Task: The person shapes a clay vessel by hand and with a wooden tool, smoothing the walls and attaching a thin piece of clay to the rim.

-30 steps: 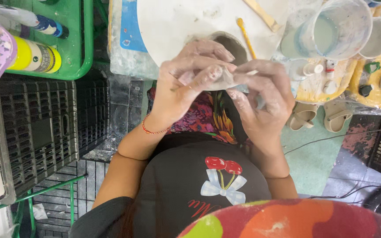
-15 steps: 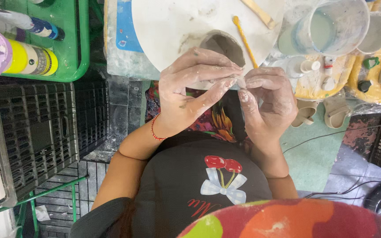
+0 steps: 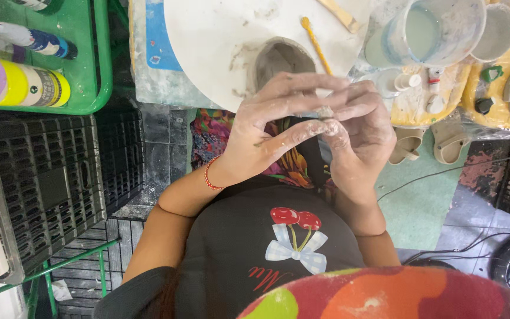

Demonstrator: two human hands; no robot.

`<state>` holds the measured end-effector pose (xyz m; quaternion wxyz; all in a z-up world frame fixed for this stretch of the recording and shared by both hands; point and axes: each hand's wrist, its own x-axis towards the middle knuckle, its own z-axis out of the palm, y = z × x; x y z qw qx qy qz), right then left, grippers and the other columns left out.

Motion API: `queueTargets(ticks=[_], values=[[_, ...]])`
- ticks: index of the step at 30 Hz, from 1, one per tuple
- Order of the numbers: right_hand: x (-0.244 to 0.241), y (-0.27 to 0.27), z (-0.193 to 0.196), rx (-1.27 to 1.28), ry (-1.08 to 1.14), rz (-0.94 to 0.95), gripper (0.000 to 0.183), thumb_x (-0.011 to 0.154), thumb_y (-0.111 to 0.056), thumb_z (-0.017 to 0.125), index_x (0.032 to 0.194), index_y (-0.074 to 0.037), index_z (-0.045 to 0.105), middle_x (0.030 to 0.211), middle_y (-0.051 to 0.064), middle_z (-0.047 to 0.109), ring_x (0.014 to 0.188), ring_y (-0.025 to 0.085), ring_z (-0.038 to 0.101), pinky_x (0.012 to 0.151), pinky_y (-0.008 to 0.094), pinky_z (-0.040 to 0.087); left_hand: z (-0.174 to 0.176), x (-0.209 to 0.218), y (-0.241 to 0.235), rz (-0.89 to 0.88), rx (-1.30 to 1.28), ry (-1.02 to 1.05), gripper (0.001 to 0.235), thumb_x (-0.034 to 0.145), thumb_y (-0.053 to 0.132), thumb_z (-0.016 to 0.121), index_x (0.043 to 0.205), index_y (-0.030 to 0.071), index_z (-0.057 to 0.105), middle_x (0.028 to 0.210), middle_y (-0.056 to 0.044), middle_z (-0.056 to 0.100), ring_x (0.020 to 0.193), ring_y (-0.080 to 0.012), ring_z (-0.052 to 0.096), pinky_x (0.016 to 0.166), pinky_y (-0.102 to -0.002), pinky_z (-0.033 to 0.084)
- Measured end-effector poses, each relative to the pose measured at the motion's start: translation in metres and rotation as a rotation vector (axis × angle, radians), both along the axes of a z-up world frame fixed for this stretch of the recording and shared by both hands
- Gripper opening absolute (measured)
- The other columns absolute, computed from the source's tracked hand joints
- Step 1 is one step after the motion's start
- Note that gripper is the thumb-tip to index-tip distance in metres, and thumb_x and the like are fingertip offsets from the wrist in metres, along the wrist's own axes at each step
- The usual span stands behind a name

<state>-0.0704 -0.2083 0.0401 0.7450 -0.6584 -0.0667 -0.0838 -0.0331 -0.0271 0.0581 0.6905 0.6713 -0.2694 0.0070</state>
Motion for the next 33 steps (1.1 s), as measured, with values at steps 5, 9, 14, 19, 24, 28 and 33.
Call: queueTargets(ticks=[5,9,14,19,24,28,33], values=[[0.004,0.006,0.021,-0.04,-0.056,-0.159,0.028,0.095,-0.019,0.077,0.106,-0.005,0.055,0.115,0.002,0.052,0.108,0.013,0.052,0.093,0.027,0.046,-0.003,-0.005,-0.005,0.062,0.078,-0.005,0.018,0.106,0.007,0.072,0.124,0.009,0.071,0.126,-0.002,0.072,0.111,-0.0176,0.068,0.099,-0.03,0.054],[0.003,-0.01,0.039,-0.527,-0.166,-0.204,0.03,0.092,-0.011,0.086,0.113,-0.004,0.066,0.115,0.008,0.055,0.106,0.019,0.057,0.09,0.029,0.05,0.001,-0.011,-0.005,0.068,0.223,-0.057,0.026,0.102,0.007,0.072,0.128,0.009,0.069,0.114,-0.005,0.072,0.103,-0.023,0.068,0.093,-0.034,0.054],[-0.002,-0.03,0.039,-0.686,-0.195,-0.171,0.03,0.088,-0.004,0.092,0.11,-0.006,0.073,0.114,0.011,0.055,0.099,0.022,0.062,0.078,0.028,0.05,0.001,-0.013,-0.01,0.089,0.254,-0.111,0.03,0.107,0.007,0.07,0.136,0.012,0.065,0.112,-0.007,0.068,0.108,-0.0252,0.064,0.097,-0.035,0.053],[-0.009,-0.035,0.031,-0.906,-0.306,-0.251,0.031,0.089,-0.006,0.095,0.11,-0.01,0.072,0.119,0.006,0.06,0.098,0.023,0.062,0.077,0.032,0.051,-0.001,-0.013,-0.012,0.065,0.242,-0.088,0.03,0.106,0.008,0.069,0.136,0.012,0.066,0.112,-0.006,0.07,0.105,-0.0233,0.065,0.096,-0.034,0.053],[-0.016,-0.037,0.02,-1.054,-0.506,-0.333,0.034,0.092,-0.007,0.097,0.112,-0.015,0.071,0.115,0.002,0.059,0.096,0.025,0.062,0.081,0.038,0.052,0.0,-0.015,-0.01,-0.066,0.061,0.091,0.022,0.112,0.01,0.064,0.133,0.01,0.066,0.111,-0.005,0.072,0.098,-0.0142,0.067,0.089,-0.026,0.055],[-0.015,-0.047,0.008,-0.906,-0.586,-0.348,0.027,0.085,-0.007,0.092,0.103,-0.011,0.071,0.1,0.005,0.062,0.089,0.026,0.061,0.078,0.039,0.051,0.0,-0.015,-0.013,-0.135,-0.015,0.219,0.022,0.112,0.009,0.063,0.134,0.008,0.068,0.106,-0.005,0.073,0.09,-0.0086,0.064,0.083,-0.022,0.054],[0.004,-0.067,0.005,-0.828,-0.504,-0.535,0.021,0.09,-0.006,0.086,0.105,-0.007,0.072,0.104,0.008,0.062,0.095,0.029,0.06,0.083,0.039,0.047,0.005,-0.016,-0.005,-0.097,-0.024,0.253,0.028,0.111,0.005,0.065,0.139,0.007,0.065,0.109,-0.003,0.075,0.087,-0.0073,0.065,0.079,-0.02,0.052]])
